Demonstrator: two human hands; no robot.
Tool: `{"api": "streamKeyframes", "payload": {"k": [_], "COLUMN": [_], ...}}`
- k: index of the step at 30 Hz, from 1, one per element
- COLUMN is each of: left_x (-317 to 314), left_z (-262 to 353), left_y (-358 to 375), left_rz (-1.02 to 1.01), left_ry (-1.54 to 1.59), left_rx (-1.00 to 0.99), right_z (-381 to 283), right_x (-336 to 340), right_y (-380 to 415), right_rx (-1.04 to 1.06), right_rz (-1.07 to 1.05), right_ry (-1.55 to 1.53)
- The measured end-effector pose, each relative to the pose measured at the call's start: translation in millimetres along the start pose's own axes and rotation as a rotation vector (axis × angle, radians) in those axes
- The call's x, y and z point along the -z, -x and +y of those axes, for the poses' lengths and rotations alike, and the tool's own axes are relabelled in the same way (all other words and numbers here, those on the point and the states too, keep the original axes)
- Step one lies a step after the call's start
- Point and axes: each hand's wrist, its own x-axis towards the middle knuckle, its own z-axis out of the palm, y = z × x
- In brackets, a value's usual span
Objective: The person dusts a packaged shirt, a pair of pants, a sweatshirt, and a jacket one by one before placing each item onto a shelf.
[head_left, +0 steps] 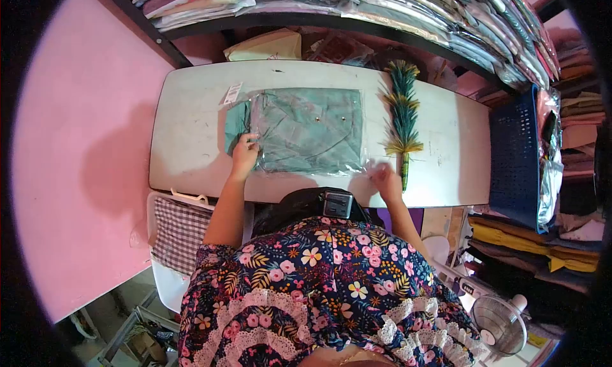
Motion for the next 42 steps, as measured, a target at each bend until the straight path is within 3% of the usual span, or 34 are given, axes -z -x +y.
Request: {"api": "streamKeyframes", "payload": {"k": [1,2,3,4,5,7,9,11,13,15,17,19,21,22,24,25,27,29,31,33,35,36,37,39,41,42], "left_x": [2,4,6,6,5,1,-6,-19,-29,-40,-27,-11,-2,-6,-17,-22,-27,-34,-37,-44,-48,-46,-42,-14,15,20], "left_z": [7,15,25,31,31,23,7,29,42,44,51,56,55,52,43,32,25,33,45,50,61,74,88,139,157,141], "left_y": [6,12,21,27,31,36,31,42,54,59,55,43,28,18,1,-2,-6,2,7,1,-12,-17,-17,1,6,1], "left_rz": [0.019,0.020,0.215,0.412,0.421,0.303,0.127,-0.030,-0.147,-0.478,-0.449,-0.421,0.180,0.172,0.254,0.250,-0.161,-0.185,-0.015,-0.083,-0.133,-0.136,-0.139,-0.103,-0.079,-0.082], "left_ry": [-0.088,-0.089,-0.298,-0.510,-0.517,-0.602,-0.564,-0.444,-0.404,-0.232,-0.153,-0.073,-0.325,-0.324,-0.215,-0.215,-0.102,-0.046,-0.082,-0.164,-0.244,0.028,0.295,0.381,0.324,0.325], "left_rx": [0.010,0.016,-0.249,-0.514,-0.512,-0.145,-0.129,-0.181,-0.241,-0.386,-0.432,-0.478,-0.560,-0.555,-0.564,-0.567,-0.347,-0.353,-0.269,-0.290,-0.322,-0.266,-0.201,-0.191,-0.258,-0.270], "right_z": [-11,-22,-36,-54,-68,-66,-53,-29,-36,-65,-68,-65,-81,-86,-89,-82,-66,-57,-55,-53,-47,-47,-56,-81,-79,-78], "right_x": [7,17,23,23,18,-15,-31,-36,-24,4,5,-5,-16,-24,-35,-39,-37,-25,-17,-18,-22,-17,-3,24,23,16], "right_y": [2,-3,-2,-1,-2,2,-3,-60,-92,-99,-93,-75,-38,-24,-8,-12,-27,-28,-19,-12,-15,-21,-27,-28,-10,2], "right_rx": [0.027,0.064,0.070,0.213,0.357,0.476,0.495,0.524,0.265,0.152,0.174,0.463,0.547,0.539,0.566,0.562,0.573,0.537,0.188,0.162,-0.060,0.120,0.131,0.126,0.257,0.285], "right_rz": [0.178,0.179,0.174,0.199,0.225,0.045,-0.092,0.260,0.331,0.378,0.387,0.258,0.087,0.083,-0.079,-0.076,0.044,0.104,0.183,0.263,0.044,0.219,0.270,0.387,0.327,0.159], "right_ry": [0.126,0.117,0.115,0.111,0.102,0.146,0.501,0.648,0.763,0.415,0.365,0.006,-0.176,-0.174,0.245,0.245,0.367,0.342,-0.098,-0.086,-0.340,-0.336,-0.398,-0.606,-0.488,-0.470]}}
